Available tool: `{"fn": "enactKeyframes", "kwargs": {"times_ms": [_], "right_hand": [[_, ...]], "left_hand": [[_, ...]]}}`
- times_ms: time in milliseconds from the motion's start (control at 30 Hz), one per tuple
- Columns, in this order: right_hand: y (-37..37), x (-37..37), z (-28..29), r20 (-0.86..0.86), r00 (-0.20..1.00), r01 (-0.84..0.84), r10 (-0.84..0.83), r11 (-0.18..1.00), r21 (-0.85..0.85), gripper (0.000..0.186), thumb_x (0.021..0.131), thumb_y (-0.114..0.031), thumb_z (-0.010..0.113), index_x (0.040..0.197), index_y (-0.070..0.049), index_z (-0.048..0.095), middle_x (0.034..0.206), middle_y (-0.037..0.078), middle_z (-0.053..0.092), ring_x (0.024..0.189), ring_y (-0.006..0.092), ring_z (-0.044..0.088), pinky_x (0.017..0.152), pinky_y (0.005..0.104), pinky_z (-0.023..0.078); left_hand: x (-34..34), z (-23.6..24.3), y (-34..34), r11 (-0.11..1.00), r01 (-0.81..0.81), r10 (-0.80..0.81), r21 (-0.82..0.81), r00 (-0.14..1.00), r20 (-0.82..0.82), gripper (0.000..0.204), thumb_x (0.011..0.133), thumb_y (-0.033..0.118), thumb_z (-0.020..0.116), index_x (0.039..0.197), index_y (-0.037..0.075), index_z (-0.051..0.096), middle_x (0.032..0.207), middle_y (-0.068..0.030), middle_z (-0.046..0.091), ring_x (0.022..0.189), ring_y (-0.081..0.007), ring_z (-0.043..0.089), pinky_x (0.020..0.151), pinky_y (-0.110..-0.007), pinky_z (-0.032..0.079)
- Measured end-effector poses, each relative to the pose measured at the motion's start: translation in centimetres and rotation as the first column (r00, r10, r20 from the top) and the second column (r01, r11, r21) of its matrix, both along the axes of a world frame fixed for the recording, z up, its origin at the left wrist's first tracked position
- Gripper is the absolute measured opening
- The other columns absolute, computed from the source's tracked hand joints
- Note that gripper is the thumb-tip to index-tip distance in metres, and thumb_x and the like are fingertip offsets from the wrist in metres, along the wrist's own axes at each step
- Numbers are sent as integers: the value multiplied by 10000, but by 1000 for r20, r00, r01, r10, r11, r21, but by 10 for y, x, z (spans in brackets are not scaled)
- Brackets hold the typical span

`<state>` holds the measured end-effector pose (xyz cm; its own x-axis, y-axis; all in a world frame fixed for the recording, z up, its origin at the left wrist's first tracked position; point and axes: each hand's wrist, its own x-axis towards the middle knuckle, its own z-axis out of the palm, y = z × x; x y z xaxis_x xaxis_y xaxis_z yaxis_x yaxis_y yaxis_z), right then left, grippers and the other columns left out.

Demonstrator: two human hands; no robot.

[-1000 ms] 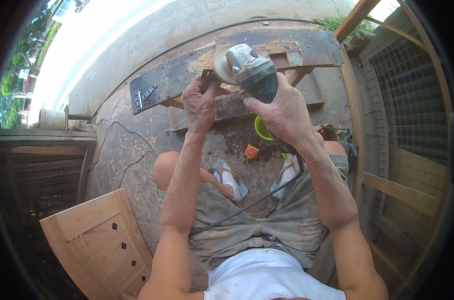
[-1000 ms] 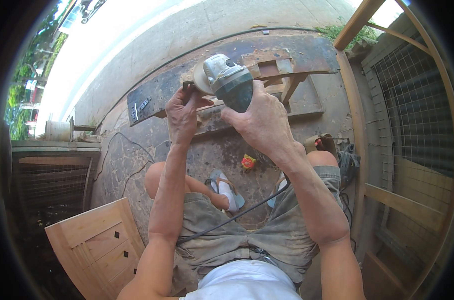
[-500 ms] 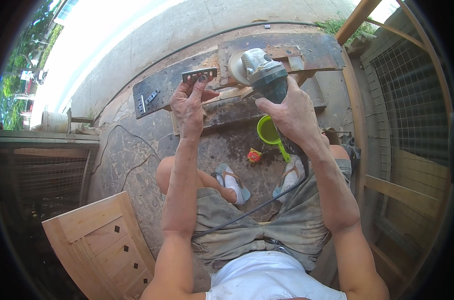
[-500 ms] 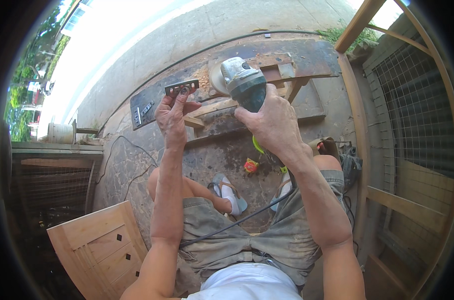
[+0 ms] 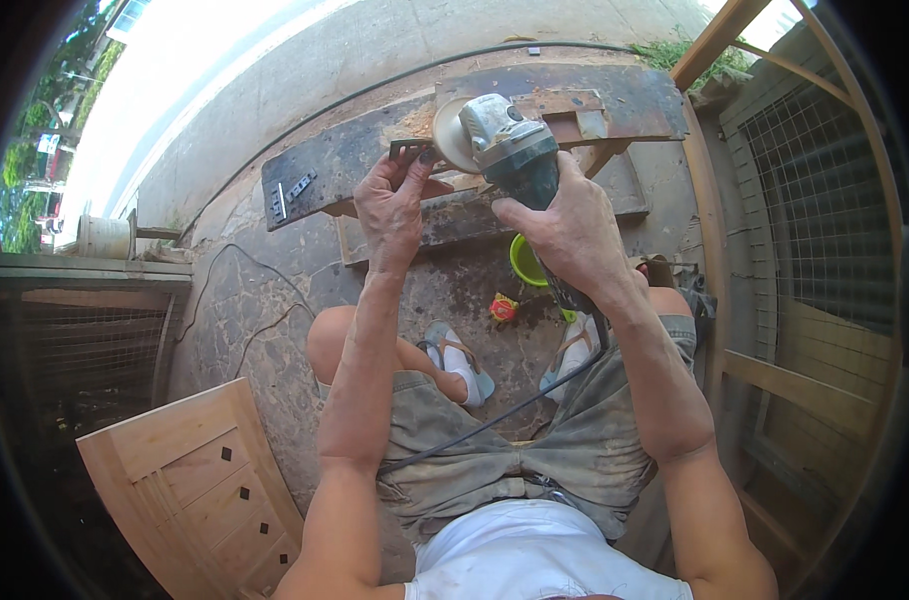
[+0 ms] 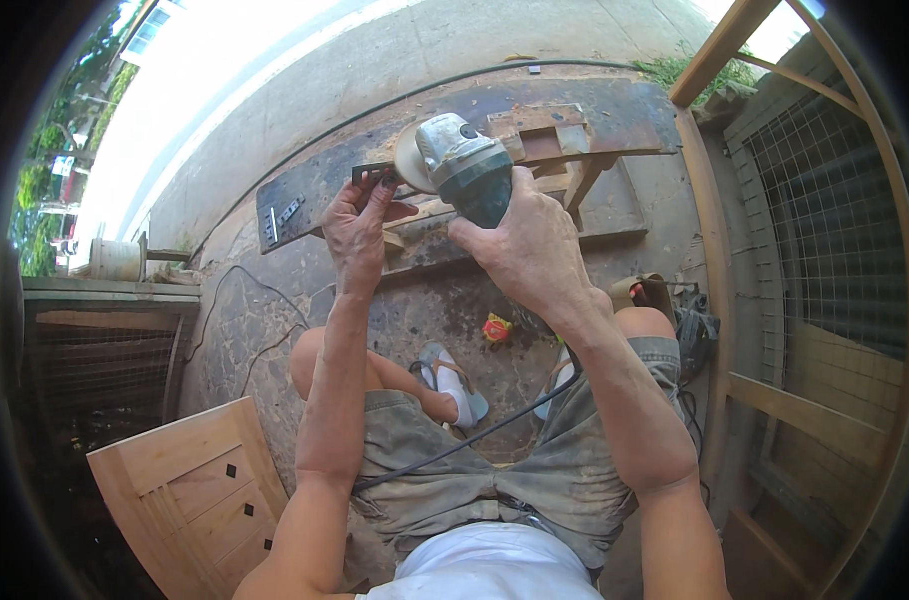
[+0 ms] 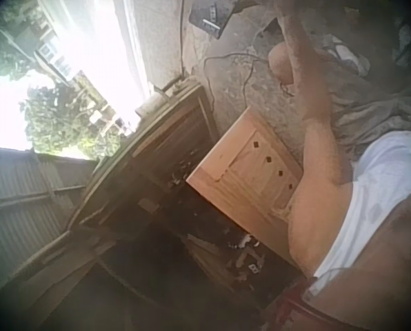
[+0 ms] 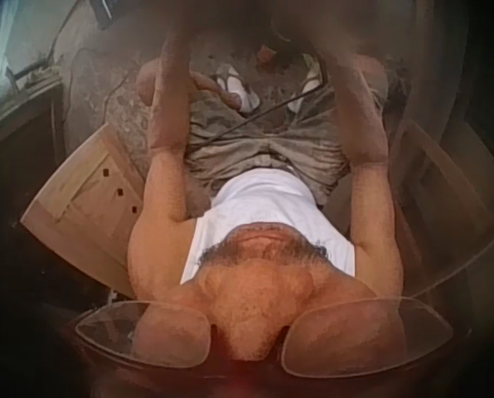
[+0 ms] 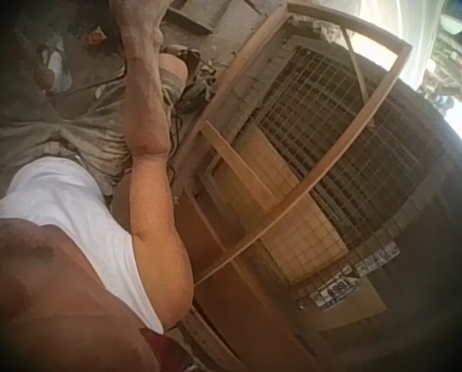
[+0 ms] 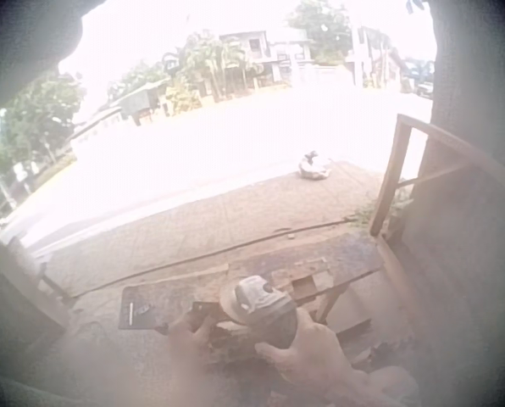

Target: Grinding a small metal plate using a handheld angle grinder on a workbench.

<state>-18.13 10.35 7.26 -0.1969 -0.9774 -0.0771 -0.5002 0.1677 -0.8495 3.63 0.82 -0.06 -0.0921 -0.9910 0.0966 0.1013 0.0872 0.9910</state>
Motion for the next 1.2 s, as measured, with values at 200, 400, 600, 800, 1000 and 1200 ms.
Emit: {"fn": "enactKeyframes", "kwargs": {"times_ms": [200,400,600,800,1000,1200], "right_hand": [[2,4,4,40,999,-16,17,1000,-22,648,873,-324,831,1267,141,611,1001,306,792,959,405,817,892,484,636],[4,9,10,57,998,-32,33,999,-18,651,872,-316,840,1289,125,606,1008,299,797,963,407,821,893,483,638],[6,7,11,72,997,-36,38,999,-29,657,871,-318,840,1291,127,603,1005,295,798,961,409,822,890,482,639],[5,-1,3,7,1000,-7,7,1000,-2,658,875,-317,836,1294,131,600,999,300,796,951,412,822,887,485,643],[5,6,7,49,998,-30,32,998,-52,639,877,-318,831,1277,124,601,999,297,795,951,402,823,879,489,643],[6,6,8,60,997,-47,49,999,-26,625,881,-320,829,1268,114,601,1004,295,795,953,407,821,875,485,642]], "left_hand": [[-7,4,5,999,33,-32,-14,999,43,251,1114,169,735,1274,-24,749,1104,-115,834,852,-203,827,767,-302,668],[-7,0,6,999,53,-53,-10,998,43,237,1127,136,709,1294,-23,764,1102,-88,820,902,-161,805,763,-296,665],[-10,-3,7,996,85,-83,-32,995,47,226,1130,116,694,1294,-24,762,1086,-91,818,885,-154,799,768,-303,665],[-10,4,7,998,57,-56,-9,993,104,213,1122,105,703,1283,-23,757,1081,-93,820,886,-156,800,771,-303,664],[-10,-1,6,999,46,-46,7,997,66,254,1107,157,745,1285,-24,758,1077,-93,830,859,-169,812,812,-316,650],[-8,-8,7,994,104,-102,-33,993,66,226,1106,104,724,1284,-30,759,1051,-85,823,882,-164,804,817,-320,656]]}}
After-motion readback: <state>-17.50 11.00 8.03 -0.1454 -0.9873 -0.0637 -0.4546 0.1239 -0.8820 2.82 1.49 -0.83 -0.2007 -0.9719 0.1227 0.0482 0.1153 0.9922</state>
